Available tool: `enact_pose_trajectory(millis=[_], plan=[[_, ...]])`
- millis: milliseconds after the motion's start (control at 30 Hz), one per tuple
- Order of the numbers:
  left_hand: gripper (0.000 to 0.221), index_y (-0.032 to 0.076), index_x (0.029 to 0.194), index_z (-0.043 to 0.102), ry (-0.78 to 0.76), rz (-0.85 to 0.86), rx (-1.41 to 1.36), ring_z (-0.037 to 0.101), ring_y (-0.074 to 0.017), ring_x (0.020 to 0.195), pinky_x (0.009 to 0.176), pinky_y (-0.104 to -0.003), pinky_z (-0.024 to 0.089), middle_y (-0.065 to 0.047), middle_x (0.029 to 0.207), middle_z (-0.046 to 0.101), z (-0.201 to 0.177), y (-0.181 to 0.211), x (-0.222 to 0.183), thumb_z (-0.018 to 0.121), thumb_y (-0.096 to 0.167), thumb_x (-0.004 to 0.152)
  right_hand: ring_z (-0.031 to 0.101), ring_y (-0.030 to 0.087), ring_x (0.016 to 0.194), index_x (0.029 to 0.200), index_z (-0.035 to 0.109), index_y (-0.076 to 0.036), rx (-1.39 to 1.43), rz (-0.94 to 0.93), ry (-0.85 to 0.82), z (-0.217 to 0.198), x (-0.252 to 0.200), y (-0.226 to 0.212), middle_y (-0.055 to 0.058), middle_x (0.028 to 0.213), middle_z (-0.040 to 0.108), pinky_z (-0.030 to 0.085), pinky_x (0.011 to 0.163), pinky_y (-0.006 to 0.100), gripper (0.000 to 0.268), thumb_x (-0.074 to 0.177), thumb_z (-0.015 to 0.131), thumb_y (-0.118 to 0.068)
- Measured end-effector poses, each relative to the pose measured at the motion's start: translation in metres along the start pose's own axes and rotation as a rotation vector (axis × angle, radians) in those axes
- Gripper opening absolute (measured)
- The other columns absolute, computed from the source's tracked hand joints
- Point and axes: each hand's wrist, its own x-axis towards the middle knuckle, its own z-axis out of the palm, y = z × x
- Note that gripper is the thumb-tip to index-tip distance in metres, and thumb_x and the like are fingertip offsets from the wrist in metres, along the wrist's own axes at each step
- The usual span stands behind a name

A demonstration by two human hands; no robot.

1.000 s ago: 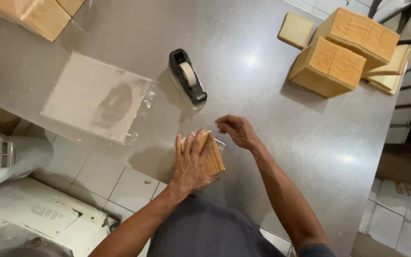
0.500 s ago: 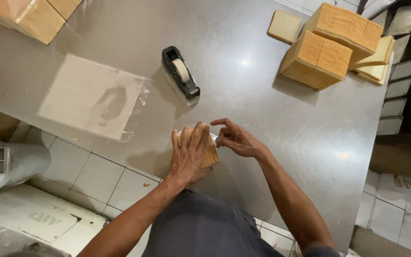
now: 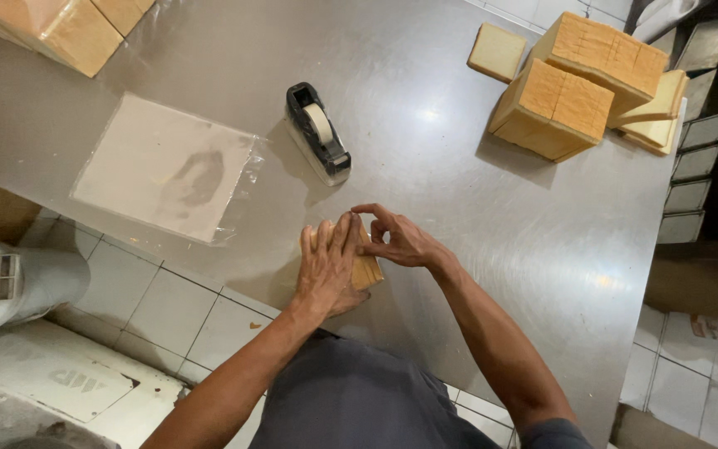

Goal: The person packages loaves of bread and individual slices into plastic bags using a tape dispenser.

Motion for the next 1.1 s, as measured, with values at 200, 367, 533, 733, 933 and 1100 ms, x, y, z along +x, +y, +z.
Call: enact_pose_trajectory(millis=[200,367,533,733,933,1100], plan=[[0.126,0.006,0.162,0.028,-0.042,0.024,0.079,0.048,-0.0347,0.119,0.096,-0.056,0.037,-0.016,0.16,0.035,-0.046,0.005,0.006,0.089,0.047,0.06,0.061,0.008,0.073,0.151,0.051,-0.012,0.529,0.084,0.072,0.032,0.004,0.066,-0.003,0.072,0.062,0.049,0.075,0.024,0.069,0.092,0.082,-0.025],[0.16,0.008,0.164,0.024,-0.096,0.04,0.135,0.05,-0.0348,0.113,0.091,-0.059,0.039,-0.015,0.157,0.037,-0.024,0.001,0.012,0.094,0.07,0.035,0.055,0.004,0.071,0.147,0.056,-0.01,0.759,0.078,0.272,0.07,-0.006,0.062,-0.005,0.073,0.057,0.043,0.068,0.019,0.051,0.101,0.07,-0.025],[0.175,0.009,0.165,0.022,-0.113,0.046,0.117,0.05,-0.0321,0.112,0.093,-0.059,0.04,-0.013,0.153,0.04,-0.019,-0.002,0.012,0.089,0.084,0.022,0.061,0.008,0.084,0.147,0.057,-0.012,0.597,-0.024,0.594,0.098,-0.013,0.084,0.003,0.097,0.067,0.051,0.071,0.02,0.053,0.097,0.074,-0.012],[0.174,0.003,0.168,0.013,-0.125,0.059,-0.059,0.038,-0.0473,0.14,0.108,-0.069,0.027,-0.027,0.168,0.023,-0.027,-0.009,0.0,0.082,0.096,0.037,0.058,0.044,0.125,0.157,0.051,-0.029,-0.415,-0.379,0.462,0.083,-0.054,0.075,0.02,0.159,0.036,0.059,0.09,0.052,0.077,0.09,0.053,0.008],[0.144,0.013,0.166,0.029,0.033,0.28,-0.273,0.018,-0.0457,0.156,0.121,-0.074,0.001,-0.023,0.17,0.025,-0.015,-0.03,-0.051,0.063,0.102,0.058,0.056,0.045,0.137,0.119,0.078,-0.024,-0.512,-0.646,0.467,0.072,-0.064,0.051,0.018,0.15,0.056,0.052,0.1,0.054,0.045,0.078,0.073,-0.006],[0.015,0.025,0.095,0.081,0.571,0.209,-0.514,0.07,-0.0241,0.116,0.115,-0.056,0.045,0.008,0.105,0.077,0.022,-0.034,-0.081,0.087,0.029,0.083,0.065,0.045,0.125,0.084,0.077,-0.013,-0.253,-0.691,0.534,0.079,-0.047,0.04,0.017,0.129,0.069,0.055,0.097,0.057,0.024,0.081,0.09,-0.032]])
